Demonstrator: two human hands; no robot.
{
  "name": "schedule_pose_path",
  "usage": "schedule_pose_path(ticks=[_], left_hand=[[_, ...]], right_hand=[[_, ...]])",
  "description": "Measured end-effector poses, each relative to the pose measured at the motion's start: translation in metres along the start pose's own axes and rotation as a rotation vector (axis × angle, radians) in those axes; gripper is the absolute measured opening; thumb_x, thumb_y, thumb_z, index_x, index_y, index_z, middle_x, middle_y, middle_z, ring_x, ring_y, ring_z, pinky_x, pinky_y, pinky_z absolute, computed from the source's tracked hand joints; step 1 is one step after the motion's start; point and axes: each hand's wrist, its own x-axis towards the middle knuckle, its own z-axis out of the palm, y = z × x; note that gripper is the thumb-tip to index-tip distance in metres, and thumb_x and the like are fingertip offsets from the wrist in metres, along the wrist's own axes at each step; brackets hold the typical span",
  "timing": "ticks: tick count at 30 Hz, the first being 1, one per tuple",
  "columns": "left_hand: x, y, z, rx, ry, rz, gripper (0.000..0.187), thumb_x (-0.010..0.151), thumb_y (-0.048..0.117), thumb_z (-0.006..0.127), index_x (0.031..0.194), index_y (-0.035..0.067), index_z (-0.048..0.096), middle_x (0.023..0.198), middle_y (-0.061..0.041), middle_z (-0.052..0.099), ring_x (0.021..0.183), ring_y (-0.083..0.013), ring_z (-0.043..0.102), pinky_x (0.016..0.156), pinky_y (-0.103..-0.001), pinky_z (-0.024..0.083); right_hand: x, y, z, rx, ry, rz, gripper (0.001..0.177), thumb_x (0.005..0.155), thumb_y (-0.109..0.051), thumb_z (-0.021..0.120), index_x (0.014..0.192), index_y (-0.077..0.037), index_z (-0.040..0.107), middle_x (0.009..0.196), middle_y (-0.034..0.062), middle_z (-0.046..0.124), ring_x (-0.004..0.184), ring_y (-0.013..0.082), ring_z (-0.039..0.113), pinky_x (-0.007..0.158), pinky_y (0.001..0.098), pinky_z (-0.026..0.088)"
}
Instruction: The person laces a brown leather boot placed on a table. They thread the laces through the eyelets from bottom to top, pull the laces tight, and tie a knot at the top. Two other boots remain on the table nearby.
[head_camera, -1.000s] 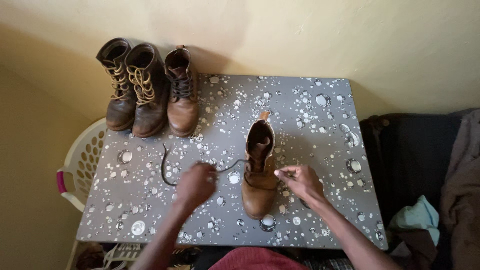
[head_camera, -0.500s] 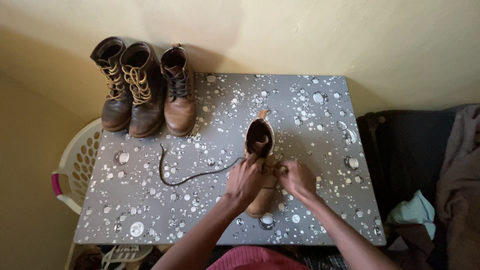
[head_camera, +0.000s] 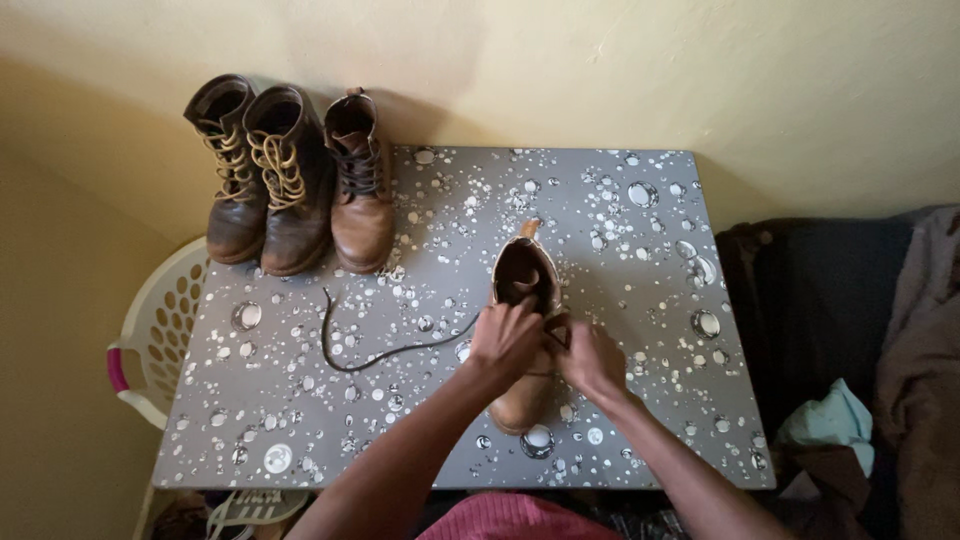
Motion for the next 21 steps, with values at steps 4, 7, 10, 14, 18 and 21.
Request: schedule_pose_path(ticks=[4,7,10,14,18,21], left_hand=[[0.007,-0.001,0.009,-0.049,-0.017,-0.057,0.018,0.085,0.02,0.074,0.093,0.004,0.073,0.109,-0.013,0.07,0.079,-0.0248,0.075,0.064,-0.039,0.062],[0.007,-0.003,0.008,-0.114,0.014,-0.067,0.018,0.085,0.021,0.075,0.09,0.004,0.074,0.105,-0.013,0.071,0.081,-0.0298,0.074,0.067,-0.043,0.061],[-0.001,-0.004,0.001,-0.168,0.095,-0.065,0.015,0.078,0.014,0.075,0.087,0.003,0.074,0.105,-0.014,0.071,0.08,-0.0338,0.073,0.068,-0.044,0.06],[-0.009,-0.005,-0.018,-0.189,0.059,-0.075,0.017,0.08,0.012,0.073,0.092,0.0,0.074,0.105,-0.015,0.069,0.076,-0.0322,0.073,0.063,-0.043,0.06],[-0.026,-0.011,-0.051,-0.229,0.141,-0.089,0.022,0.086,-0.005,0.063,0.106,-0.005,0.073,0.114,-0.017,0.069,0.054,-0.0241,0.071,0.04,-0.034,0.056],[-0.038,-0.024,-0.091,-0.377,0.253,-0.084,0.023,0.079,-0.008,0.061,0.09,0.003,0.078,0.099,-0.008,0.075,0.061,-0.0203,0.07,0.045,-0.035,0.056]], right_hand=[[0.003,-0.007,0.001,-0.204,-0.052,0.076,0.041,0.09,-0.033,0.071,0.128,-0.02,0.065,0.104,0.0106,0.075,0.086,0.0282,0.078,0.074,0.0449,0.064],[0.0,-0.012,-0.01,-0.171,-0.043,0.047,0.038,0.091,-0.044,0.069,0.124,-0.026,0.069,0.104,0.0109,0.076,0.091,0.0313,0.075,0.08,0.0483,0.061],[-0.006,-0.018,-0.021,-0.13,-0.002,0.006,0.038,0.089,-0.048,0.069,0.12,-0.026,0.072,0.105,0.01,0.077,0.093,0.0319,0.074,0.083,0.048,0.06],[-0.001,-0.026,-0.026,-0.015,-0.109,0.115,0.036,0.088,-0.046,0.065,0.118,-0.028,0.074,0.108,0.0018,0.08,0.092,0.0246,0.079,0.085,0.0424,0.062],[0.003,-0.028,-0.026,-0.064,-0.164,0.156,0.039,0.085,-0.051,0.07,0.116,-0.028,0.077,0.108,0.0017,0.08,0.097,0.0225,0.075,0.091,0.0404,0.058],[0.004,-0.023,-0.03,0.021,-0.149,0.061,0.042,0.08,-0.051,0.075,0.113,-0.025,0.079,0.103,0.002,0.079,0.096,0.0198,0.076,0.089,0.0384,0.058]])
